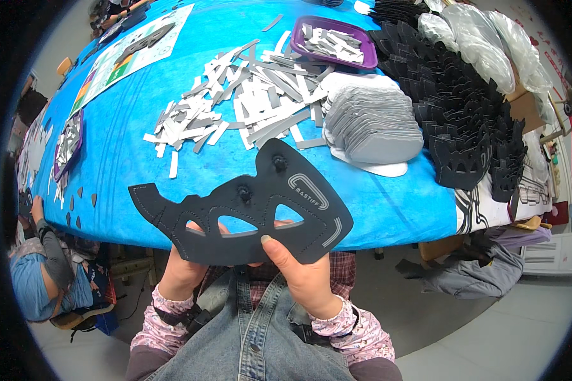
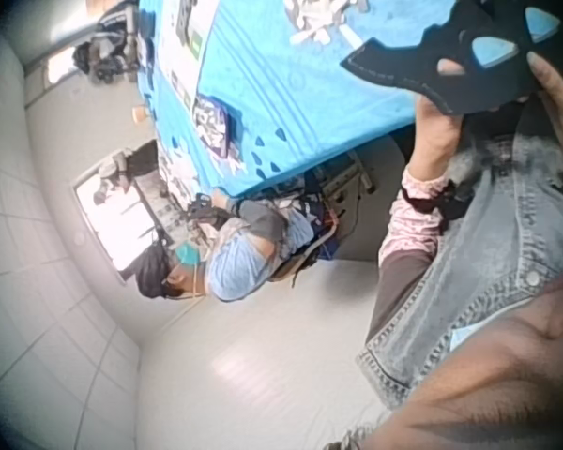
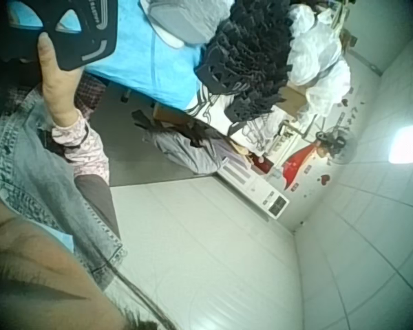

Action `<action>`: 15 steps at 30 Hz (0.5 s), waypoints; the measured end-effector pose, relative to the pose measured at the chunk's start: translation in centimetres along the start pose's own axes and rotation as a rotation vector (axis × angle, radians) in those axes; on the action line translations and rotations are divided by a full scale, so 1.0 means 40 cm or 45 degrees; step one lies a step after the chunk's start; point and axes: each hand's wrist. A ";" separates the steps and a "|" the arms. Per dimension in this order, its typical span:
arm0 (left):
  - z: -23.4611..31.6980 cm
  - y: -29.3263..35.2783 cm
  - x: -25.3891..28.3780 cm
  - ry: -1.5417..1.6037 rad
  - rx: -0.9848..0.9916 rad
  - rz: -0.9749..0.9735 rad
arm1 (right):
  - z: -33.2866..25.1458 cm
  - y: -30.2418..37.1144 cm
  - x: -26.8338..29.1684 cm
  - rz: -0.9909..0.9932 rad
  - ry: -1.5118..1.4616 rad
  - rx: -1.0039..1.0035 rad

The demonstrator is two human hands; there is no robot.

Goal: The recorder is seen inspecting and assembling various shoe components at a large communal work table.

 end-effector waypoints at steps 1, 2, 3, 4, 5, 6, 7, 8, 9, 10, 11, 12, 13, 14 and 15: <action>0.001 -0.001 0.000 0.000 0.013 -0.002 | 0.000 0.000 -0.001 0.018 -0.005 0.002; 0.000 -0.001 0.004 0.001 0.013 -0.002 | 0.000 0.000 -0.001 0.018 -0.005 0.002; -0.001 -0.002 0.010 -0.012 0.044 0.008 | 0.002 -0.001 0.000 0.011 -0.004 0.006; -0.002 -0.002 0.014 -0.024 0.075 0.019 | 0.003 -0.002 0.000 0.005 -0.002 0.009; -0.001 -0.001 0.013 -0.023 0.075 0.020 | 0.003 -0.002 0.002 0.004 -0.002 0.008; 0.001 -0.001 0.010 -0.031 0.059 0.036 | 0.003 -0.001 0.006 -0.004 -0.007 -0.019; 0.003 -0.001 0.006 -0.038 0.044 0.053 | 0.003 0.000 0.009 -0.012 -0.012 -0.047; 0.008 0.000 -0.001 -0.037 0.044 0.053 | 0.011 0.000 0.017 -0.012 -0.011 -0.047; 0.012 0.000 -0.008 -0.050 0.015 0.076 | 0.025 0.000 0.028 0.035 0.051 -0.019; 0.014 -0.001 -0.012 -0.062 -0.014 0.098 | 0.030 -0.001 0.032 0.083 0.113 0.009; 0.012 -0.002 -0.012 -0.061 -0.012 0.096 | 0.026 -0.002 0.027 0.086 0.114 0.010; 0.011 -0.001 -0.012 -0.069 -0.061 0.076 | 0.015 -0.003 0.008 0.093 0.054 0.015; 0.010 0.000 -0.011 -0.076 -0.109 0.055 | 0.009 -0.005 -0.001 0.102 -0.007 0.019; 0.002 0.000 -0.001 -0.075 -0.108 0.055 | 0.009 -0.006 0.001 0.102 -0.006 0.018; -0.008 0.002 0.016 -0.256 -0.207 -0.009 | 0.007 -0.006 0.004 0.038 0.055 0.028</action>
Point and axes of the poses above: each hand's wrist, its own y-axis away from the middle knuckle, its own x-axis out of the back of the hand, z = x × y, and after that the axes turned 7 degrees about z, right-handed
